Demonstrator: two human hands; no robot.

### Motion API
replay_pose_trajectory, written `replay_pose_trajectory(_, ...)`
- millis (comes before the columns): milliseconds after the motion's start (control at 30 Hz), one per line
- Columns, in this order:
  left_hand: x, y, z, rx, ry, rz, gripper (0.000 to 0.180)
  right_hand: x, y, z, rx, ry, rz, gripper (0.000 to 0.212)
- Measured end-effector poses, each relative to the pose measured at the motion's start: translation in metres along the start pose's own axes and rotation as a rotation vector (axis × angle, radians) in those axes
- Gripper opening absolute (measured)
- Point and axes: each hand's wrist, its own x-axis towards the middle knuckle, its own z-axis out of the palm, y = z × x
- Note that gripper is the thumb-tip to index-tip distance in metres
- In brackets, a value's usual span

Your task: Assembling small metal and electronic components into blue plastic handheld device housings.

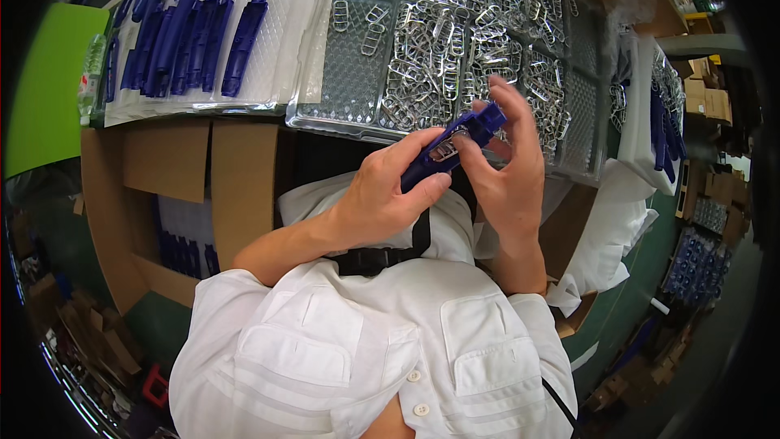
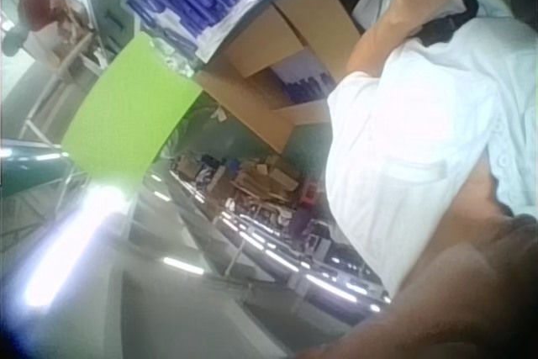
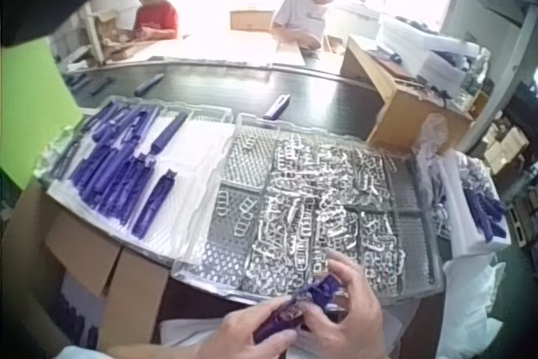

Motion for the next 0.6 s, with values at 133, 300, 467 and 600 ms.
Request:
replay_pose_trajectory(133, 0.010, 0.004, -0.001, -0.250, -0.007, -0.226, 0.029, 0.000, 0.020, 0.001, 0.278, -0.235, 0.176, 0.035)
replay_pose_trajectory(300, 0.016, -0.003, 0.002, -0.187, -0.022, -0.229, 0.022, -0.003, 0.022, 0.002, 0.248, -0.237, 0.157, 0.029)
replay_pose_trajectory(467, 0.020, -0.011, 0.005, -0.176, 0.014, -0.216, 0.021, 0.000, 0.029, 0.007, 0.230, -0.250, 0.084, 0.025)
replay_pose_trajectory(600, 0.026, -0.003, -0.005, -0.110, 0.006, -0.152, 0.021, 0.012, 0.027, 0.005, 0.270, -0.256, 0.104, 0.023)
